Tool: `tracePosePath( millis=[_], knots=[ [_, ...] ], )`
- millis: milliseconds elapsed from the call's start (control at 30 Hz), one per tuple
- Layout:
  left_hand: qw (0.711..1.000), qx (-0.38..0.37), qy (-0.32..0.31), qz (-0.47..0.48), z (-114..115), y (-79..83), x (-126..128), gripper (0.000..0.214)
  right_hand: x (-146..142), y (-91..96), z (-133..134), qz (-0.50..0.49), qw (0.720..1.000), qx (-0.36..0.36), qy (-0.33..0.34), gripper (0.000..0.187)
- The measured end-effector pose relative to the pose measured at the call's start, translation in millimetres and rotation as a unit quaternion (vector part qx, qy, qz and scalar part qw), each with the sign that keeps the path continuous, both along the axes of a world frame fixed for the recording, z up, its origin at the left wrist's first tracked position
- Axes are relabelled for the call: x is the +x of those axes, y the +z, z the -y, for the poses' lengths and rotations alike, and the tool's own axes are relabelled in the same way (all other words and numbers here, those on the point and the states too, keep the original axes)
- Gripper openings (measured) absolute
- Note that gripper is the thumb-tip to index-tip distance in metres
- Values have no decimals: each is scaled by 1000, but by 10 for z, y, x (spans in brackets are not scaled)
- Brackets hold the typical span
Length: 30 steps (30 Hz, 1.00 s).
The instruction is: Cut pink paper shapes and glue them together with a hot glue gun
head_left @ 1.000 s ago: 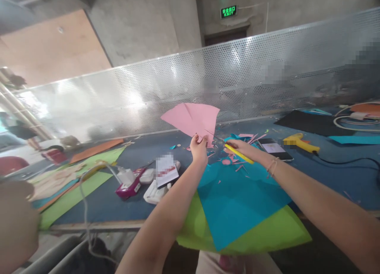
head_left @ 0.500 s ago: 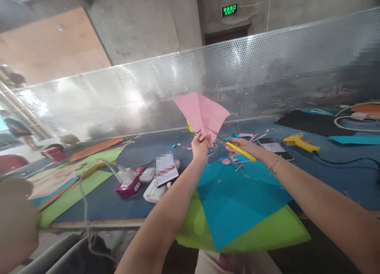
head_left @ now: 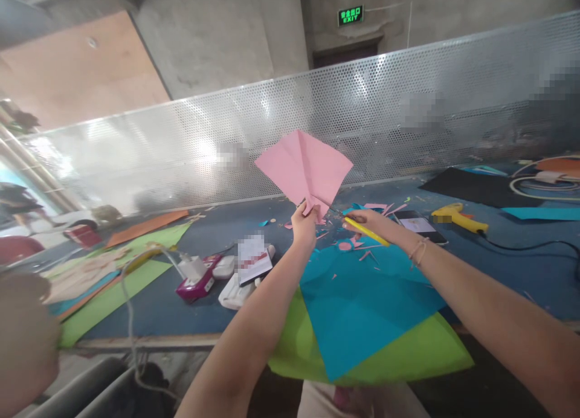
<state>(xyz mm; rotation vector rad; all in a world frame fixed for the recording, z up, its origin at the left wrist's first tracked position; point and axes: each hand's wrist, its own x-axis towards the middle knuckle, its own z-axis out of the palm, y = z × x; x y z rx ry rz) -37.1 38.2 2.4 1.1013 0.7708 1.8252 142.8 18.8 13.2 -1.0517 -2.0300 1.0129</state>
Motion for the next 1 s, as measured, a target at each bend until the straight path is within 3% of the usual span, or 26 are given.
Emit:
tracePosePath(
  millis=[100, 333, 500, 767, 1000],
  knots=[
    [999, 26, -18, 1, 3, 5, 1, 22, 13, -1, -8, 0, 1000, -10, -14, 32],
    [998, -4, -37, 45, 4, 45, 22, 27, -5, 32, 41, -14, 1000, -13, -13, 31],
    [999, 2, -36, 24, 16, 32, 20, 27, -3, 16, 53, -13, 1000, -5, 4, 28],
    [996, -61, -56, 44, 101, 24, 102, 58, -59, 119, 193, -11, 998, -38, -40, 28],
    [996, -37, -78, 29, 113, 80, 98, 48, -105, 120, 191, -49, 992, -80, -88, 30]
  ],
)
